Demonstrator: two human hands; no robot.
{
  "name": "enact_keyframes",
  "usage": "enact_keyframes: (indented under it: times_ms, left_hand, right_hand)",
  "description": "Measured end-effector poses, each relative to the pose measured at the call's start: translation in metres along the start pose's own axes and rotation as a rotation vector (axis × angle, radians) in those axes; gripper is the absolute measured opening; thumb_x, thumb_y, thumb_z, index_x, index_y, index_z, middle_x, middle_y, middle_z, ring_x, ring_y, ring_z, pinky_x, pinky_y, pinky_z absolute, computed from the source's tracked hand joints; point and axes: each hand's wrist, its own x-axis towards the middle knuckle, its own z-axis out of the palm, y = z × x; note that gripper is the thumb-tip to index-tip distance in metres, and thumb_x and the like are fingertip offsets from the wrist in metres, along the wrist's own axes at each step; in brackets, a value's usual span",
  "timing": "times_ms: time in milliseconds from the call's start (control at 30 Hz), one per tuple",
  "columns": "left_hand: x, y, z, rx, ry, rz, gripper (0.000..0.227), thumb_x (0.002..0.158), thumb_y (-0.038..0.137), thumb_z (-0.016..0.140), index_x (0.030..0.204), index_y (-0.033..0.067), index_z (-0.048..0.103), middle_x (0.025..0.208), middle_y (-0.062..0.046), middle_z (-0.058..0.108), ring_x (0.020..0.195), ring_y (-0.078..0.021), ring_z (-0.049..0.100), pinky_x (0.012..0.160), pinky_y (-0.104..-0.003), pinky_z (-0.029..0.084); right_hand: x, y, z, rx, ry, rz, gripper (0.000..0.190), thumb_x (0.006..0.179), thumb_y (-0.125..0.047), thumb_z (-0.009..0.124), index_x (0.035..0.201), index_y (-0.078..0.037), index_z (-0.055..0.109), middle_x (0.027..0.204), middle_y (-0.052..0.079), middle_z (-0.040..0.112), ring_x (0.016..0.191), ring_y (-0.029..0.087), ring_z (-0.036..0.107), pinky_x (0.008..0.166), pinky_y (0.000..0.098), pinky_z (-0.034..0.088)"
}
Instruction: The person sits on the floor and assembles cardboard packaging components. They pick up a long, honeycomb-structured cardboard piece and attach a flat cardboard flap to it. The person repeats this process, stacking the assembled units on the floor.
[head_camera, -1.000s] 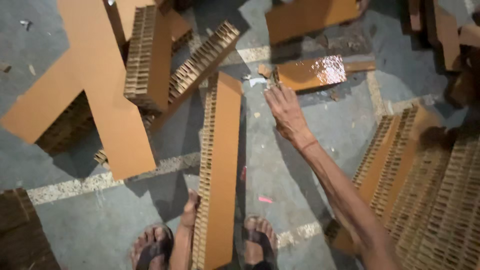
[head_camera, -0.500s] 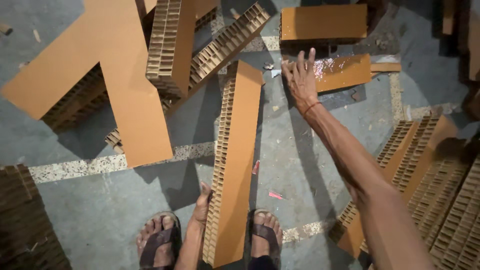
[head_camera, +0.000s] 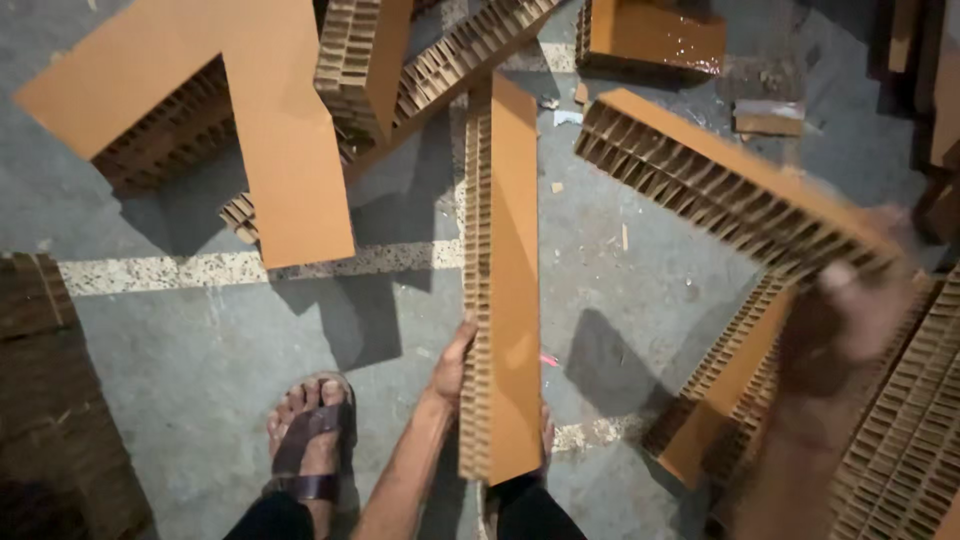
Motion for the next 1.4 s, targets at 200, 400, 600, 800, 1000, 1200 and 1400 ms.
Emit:
enact_keyframes:
  times_ms: [200,400,600,800,1000,1200,1400]
  left_hand:
    - [0.023,-0.002,0.065,0.006,-0.006,0.049,0.059,0.108,0.055,0.048,0.126,0.0009,0.062,0.102,-0.011,0.072,0.087,-0.0182,0.072,0.074,-0.031,0.061]
    - [0.044,0.01,0.085,0.072,0.092,0.008,0.065,0.101,0.059,0.048,0.127,0.0011,0.061,0.104,-0.012,0.073,0.088,-0.0206,0.074,0.077,-0.035,0.063]
    - [0.006,-0.053,0.076,-0.183,0.2,-0.138,0.055,0.09,0.041,0.066,0.132,0.0071,0.058,0.116,-0.007,0.073,0.103,-0.0196,0.073,0.09,-0.037,0.061]
    - [-0.007,-0.069,0.06,0.15,0.025,-0.187,0.062,0.092,0.024,0.077,0.14,-0.0079,0.053,0.118,-0.017,0.066,0.107,-0.0277,0.066,0.091,-0.042,0.058]
    - [0.002,-0.047,0.082,0.626,0.044,-0.048,0.088,0.082,0.022,0.078,0.156,0.0026,0.035,0.141,-0.014,0.059,0.129,-0.0233,0.058,0.11,-0.036,0.046]
    - [0.007,-0.037,0.098,0.6,0.045,0.009,0.099,0.08,0.019,0.08,0.162,0.0048,0.027,0.148,-0.017,0.055,0.136,-0.0269,0.055,0.117,-0.04,0.042]
    - [0.006,-0.038,0.097,0.619,0.045,0.064,0.103,0.08,0.017,0.081,0.164,0.0049,0.023,0.151,-0.018,0.054,0.14,-0.0287,0.053,0.121,-0.042,0.041]
  right_hand:
    - [-0.109,0.057,0.027,0.609,0.447,0.658,0.056,0.084,-0.037,0.069,0.131,-0.009,0.061,0.132,0.014,0.064,0.124,0.032,0.058,0.105,0.0628,0.042]
    - [-0.154,0.057,0.019,1.094,0.41,0.693,0.059,0.092,-0.037,0.071,0.143,-0.008,0.06,0.143,0.015,0.057,0.135,0.039,0.043,0.121,0.0794,0.017]
    - [-0.179,0.051,-0.016,0.747,0.444,0.752,0.057,0.085,-0.03,0.067,0.134,-0.001,0.058,0.14,0.016,0.062,0.135,0.039,0.053,0.118,0.0706,0.03]
    - [-0.218,0.034,-0.029,0.143,0.381,0.774,0.059,0.095,-0.012,0.06,0.148,0.01,0.047,0.123,0.022,0.06,0.098,0.027,0.051,0.087,0.0413,0.038]
    - [-0.217,0.03,-0.003,-0.116,0.262,0.874,0.063,0.086,-0.018,0.06,0.144,0.005,0.052,0.132,0.014,0.065,0.122,0.023,0.061,0.107,0.0369,0.044]
    - [-0.209,0.04,0.012,-0.08,0.127,0.839,0.065,0.088,-0.019,0.06,0.148,0.004,0.049,0.139,0.014,0.063,0.13,0.024,0.058,0.114,0.0377,0.04]
    - [-0.211,0.049,0.014,-0.143,0.074,0.827,0.06,0.089,-0.022,0.061,0.142,0.006,0.058,0.13,0.017,0.069,0.12,0.024,0.065,0.11,0.0385,0.047]
